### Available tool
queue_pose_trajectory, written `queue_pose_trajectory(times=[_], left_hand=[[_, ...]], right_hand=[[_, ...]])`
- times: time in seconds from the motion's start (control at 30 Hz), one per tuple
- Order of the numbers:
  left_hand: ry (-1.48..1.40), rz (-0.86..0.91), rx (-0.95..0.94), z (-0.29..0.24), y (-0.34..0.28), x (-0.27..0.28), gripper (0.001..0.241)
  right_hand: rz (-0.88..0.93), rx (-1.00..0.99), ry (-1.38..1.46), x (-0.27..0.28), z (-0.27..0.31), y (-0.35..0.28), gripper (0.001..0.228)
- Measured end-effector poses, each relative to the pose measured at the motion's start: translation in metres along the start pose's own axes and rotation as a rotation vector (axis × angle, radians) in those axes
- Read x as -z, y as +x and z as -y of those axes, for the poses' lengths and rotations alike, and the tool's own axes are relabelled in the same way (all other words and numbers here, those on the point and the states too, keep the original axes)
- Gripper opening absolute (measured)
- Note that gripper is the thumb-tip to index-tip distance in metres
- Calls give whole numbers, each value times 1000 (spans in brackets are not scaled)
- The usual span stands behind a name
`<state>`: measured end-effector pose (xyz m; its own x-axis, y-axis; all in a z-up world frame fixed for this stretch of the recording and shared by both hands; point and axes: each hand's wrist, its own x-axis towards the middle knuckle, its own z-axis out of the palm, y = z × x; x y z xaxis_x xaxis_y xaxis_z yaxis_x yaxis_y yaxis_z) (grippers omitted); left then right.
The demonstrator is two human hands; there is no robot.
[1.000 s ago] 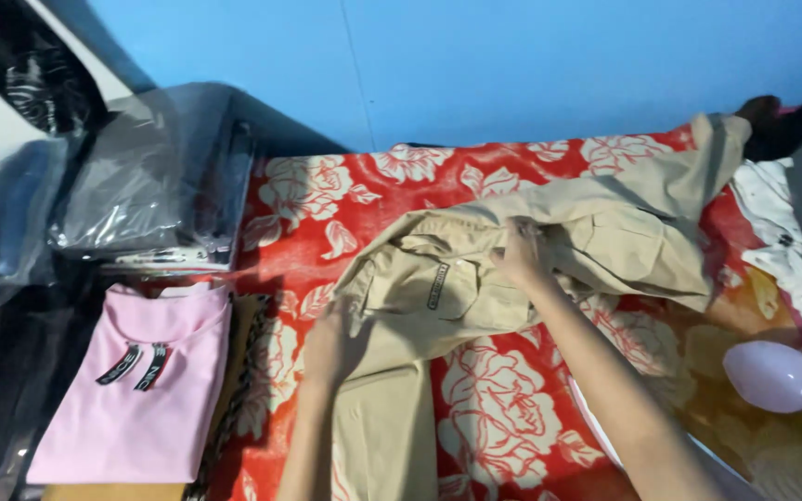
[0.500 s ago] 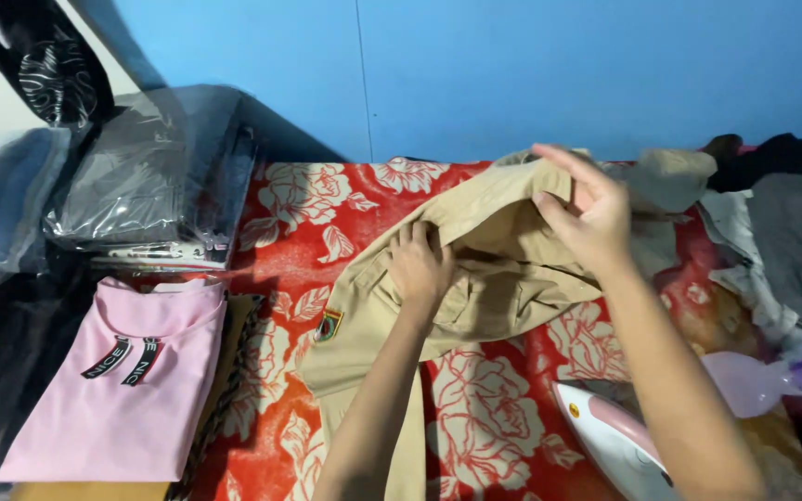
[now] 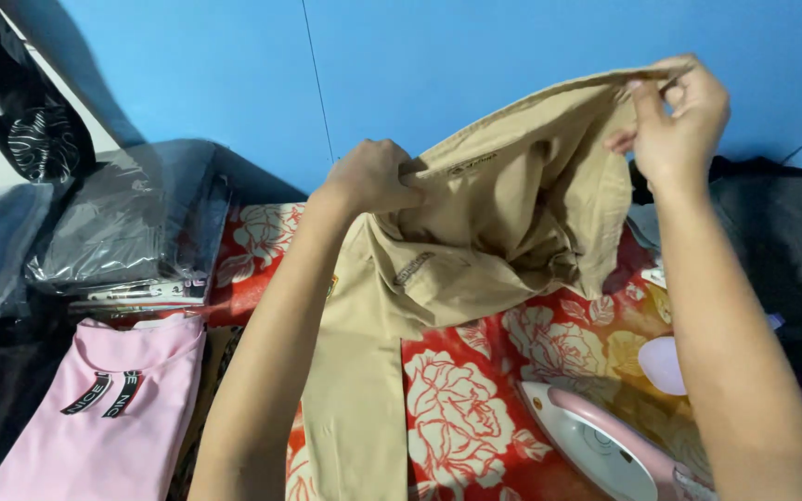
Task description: The person irons a pair of beige shorts on a floral-patterned surface. They use a white iron to smooth the fabric, occasionally lifting and repositioning the shorts to access different areas. A spray bottle is used to mist the garment before ironing.
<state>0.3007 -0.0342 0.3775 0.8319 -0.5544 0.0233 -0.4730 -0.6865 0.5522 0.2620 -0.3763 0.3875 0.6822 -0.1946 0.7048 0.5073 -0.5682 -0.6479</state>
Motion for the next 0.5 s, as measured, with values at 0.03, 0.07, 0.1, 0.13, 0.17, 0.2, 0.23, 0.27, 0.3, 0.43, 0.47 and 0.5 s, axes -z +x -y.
queue_pose_trajectory(times=[0.03,0.07,0.1,0.13,0.17,0.2,0.23,0.27,0.3,0.43,0.47,0.5], left_hand=[[195,-26,192,-1,4,-4,37],[390,-54,383,-1,8,-9,38],[396,-53,381,-4,10,-7,38],[503,-75,452,-5,13,-5,41],[608,-98,520,-8,16,-3,44],[611,-98,517,-16,14,6,44],[710,-155,508,-22,12,15,35],[808,-212,498,-29,10,25,35],[816,-215,499,-23,15,32,35],[672,-342,425,-11,20,56,7],[545,-254,440,-12,17,62,15],[546,-251,441,-14,8,72,15]], right_hand=[[17,122,8,2,13,2,14],[35,245,16,4,26,4,12],[30,244,18,2,23,10,12],[-27,377,19,0,20,16,9],[-80,512,17,-1,17,22,11],[-84,511,16,7,11,29,11],[-169,561,-64,12,5,37,5],[-252,611,-145,17,-1,44,12],[-259,611,-140,21,-1,50,12],[-347,558,-151,35,1,60,40],[-319,510,-139,36,2,60,37],[-319,507,-139,37,3,60,37]])
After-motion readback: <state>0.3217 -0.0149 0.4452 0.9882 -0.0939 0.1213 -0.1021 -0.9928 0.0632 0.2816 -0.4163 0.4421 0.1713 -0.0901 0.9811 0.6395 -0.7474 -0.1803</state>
